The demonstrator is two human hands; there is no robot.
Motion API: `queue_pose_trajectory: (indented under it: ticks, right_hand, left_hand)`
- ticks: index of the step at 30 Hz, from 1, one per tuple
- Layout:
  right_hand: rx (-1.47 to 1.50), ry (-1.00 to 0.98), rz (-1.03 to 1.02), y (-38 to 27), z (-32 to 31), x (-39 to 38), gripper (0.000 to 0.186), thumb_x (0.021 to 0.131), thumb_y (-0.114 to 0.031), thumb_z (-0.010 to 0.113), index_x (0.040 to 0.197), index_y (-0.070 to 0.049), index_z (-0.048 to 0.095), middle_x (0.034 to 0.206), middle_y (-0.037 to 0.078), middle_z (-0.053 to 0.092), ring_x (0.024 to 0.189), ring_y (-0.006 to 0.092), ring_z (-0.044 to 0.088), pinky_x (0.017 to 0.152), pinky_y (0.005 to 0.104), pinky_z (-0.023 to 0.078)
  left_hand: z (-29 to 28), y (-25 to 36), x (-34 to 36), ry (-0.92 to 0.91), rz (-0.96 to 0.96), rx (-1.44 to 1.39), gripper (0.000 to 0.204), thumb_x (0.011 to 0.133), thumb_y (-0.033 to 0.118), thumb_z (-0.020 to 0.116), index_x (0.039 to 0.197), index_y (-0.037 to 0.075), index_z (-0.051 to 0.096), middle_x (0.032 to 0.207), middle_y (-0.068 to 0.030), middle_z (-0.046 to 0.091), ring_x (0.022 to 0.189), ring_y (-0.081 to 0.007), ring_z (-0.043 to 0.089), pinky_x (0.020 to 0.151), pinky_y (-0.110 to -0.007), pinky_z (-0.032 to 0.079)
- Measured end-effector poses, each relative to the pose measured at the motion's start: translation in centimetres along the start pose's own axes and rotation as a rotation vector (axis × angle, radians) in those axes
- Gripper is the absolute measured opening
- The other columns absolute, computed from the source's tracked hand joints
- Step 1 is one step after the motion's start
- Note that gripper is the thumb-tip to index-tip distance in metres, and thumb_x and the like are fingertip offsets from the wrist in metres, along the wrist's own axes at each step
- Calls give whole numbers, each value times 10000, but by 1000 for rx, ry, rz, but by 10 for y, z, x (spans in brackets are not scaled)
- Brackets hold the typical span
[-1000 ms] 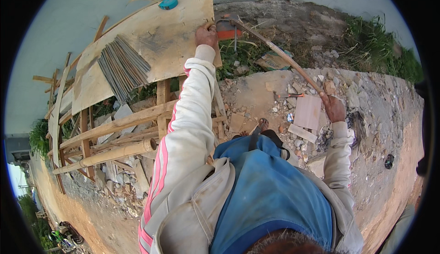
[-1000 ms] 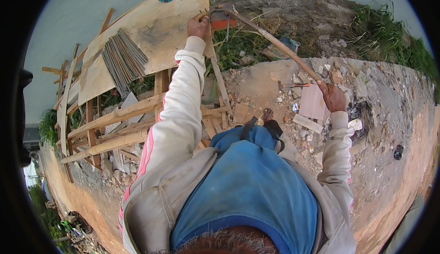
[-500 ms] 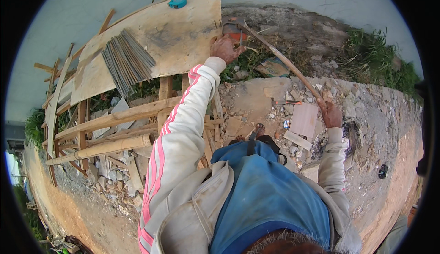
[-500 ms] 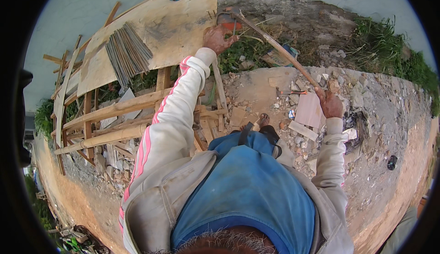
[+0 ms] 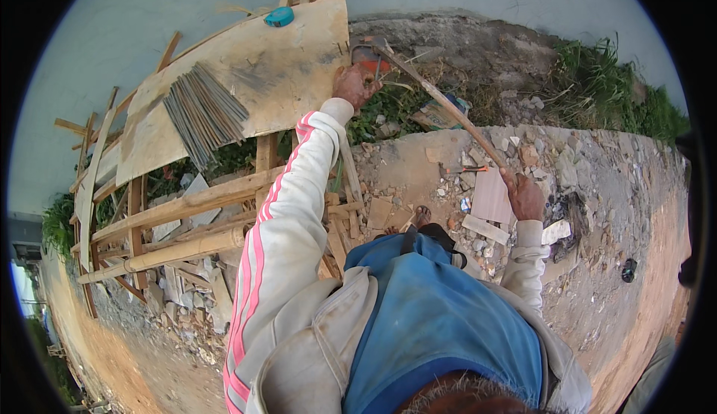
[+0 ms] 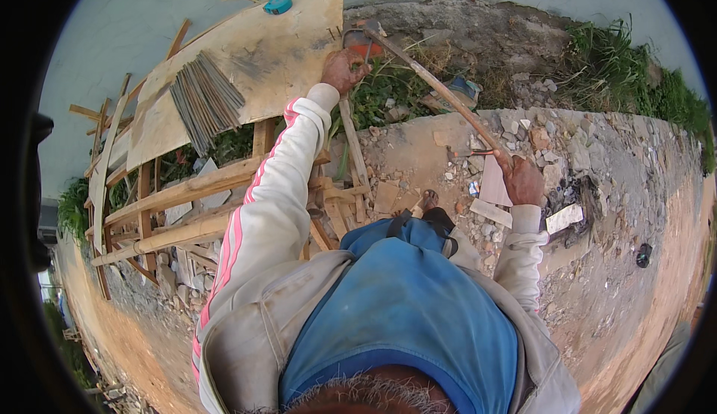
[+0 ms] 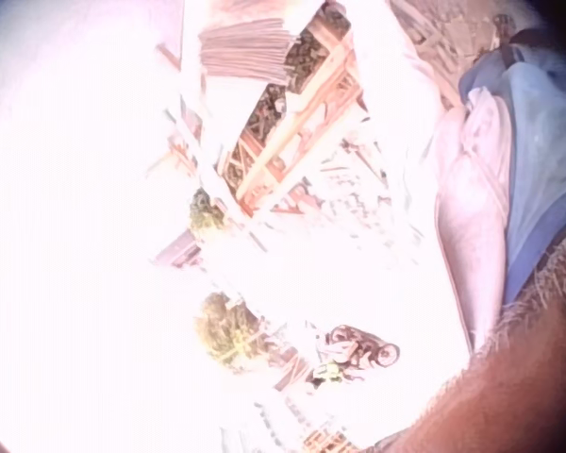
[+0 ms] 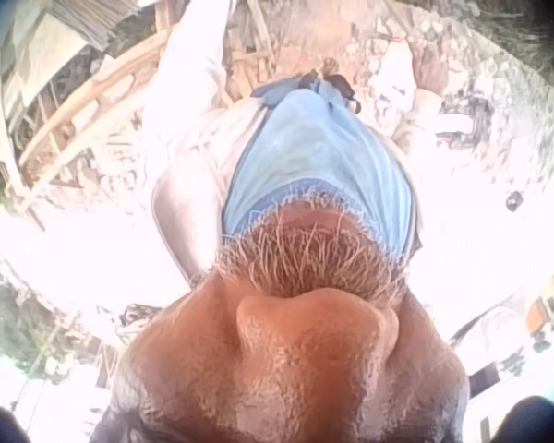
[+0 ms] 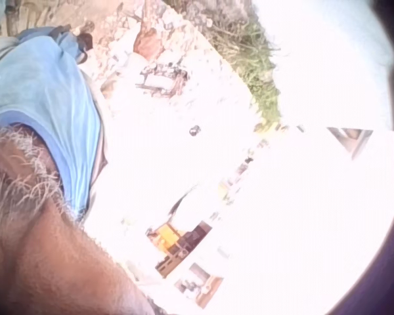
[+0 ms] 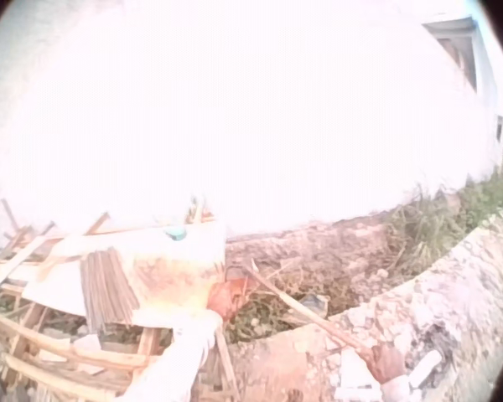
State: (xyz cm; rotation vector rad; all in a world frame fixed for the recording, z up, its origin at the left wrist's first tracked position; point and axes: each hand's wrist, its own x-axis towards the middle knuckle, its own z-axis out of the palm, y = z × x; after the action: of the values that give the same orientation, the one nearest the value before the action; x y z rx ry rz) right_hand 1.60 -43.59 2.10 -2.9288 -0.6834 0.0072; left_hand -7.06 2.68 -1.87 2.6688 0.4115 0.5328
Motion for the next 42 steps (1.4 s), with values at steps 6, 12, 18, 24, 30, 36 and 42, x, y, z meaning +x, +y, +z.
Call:
queue_pose_trajectory:
  ticks: [6,12,18,24,30,36,42]
  right_hand:
    - [2,-66,-64,28,-9,30,679,857,-705,556,903,-38,676,711,246,652,743,447,663,667,521,512]
    - [161,-2,-123,52,12,67,547,821,-626,670,861,-81,692,671,204,642,685,411,658,609,509,488]
    - [737,-8,-186,44,52,115,405,846,-414,773,808,-33,641,608,62,555,563,184,493,565,341,439]
    - [1201,-262,-327,-35,83,170,321,914,-322,735,963,-16,652,756,-44,550,711,68,435,639,257,410]
    - [1339,-487,-557,-108,69,236,393,941,-364,691,1144,-29,655,780,-17,603,698,73,513,615,246,432]
    - [1326,-777,-628,-174,56,263,463,957,-363,664,1270,-26,613,820,26,672,726,82,614,590,243,469]
    - [1382,-960,-588,-198,53,263,405,959,-316,670,1156,36,634,651,18,586,487,89,505,455,246,420]
  left_hand:
    - [-11,21,-1,-116,-109,92,430,810,493,676,974,104,757,970,-186,685,931,-364,640,904,-524,429]
    - [-5,43,12,-59,-290,281,441,836,474,652,1141,159,701,1003,-165,711,987,-341,669,1022,-551,362]
    - [4,64,38,5,-448,357,362,841,430,646,1037,139,734,979,-169,721,914,-374,683,916,-506,462]
    - [-34,68,42,50,-636,-507,236,896,198,638,1028,23,724,813,-92,715,800,-185,670,762,-354,506]
    - [-43,94,23,364,-572,-1150,275,943,268,691,1100,43,694,814,-19,697,759,-98,614,742,-277,490]
    - [-3,110,22,595,-485,-1391,275,965,265,661,1133,47,667,861,-39,699,747,-101,615,731,-271,502]
    - [13,107,20,750,-598,-1382,283,971,297,648,1117,55,636,860,-39,692,765,-123,650,697,-277,510]
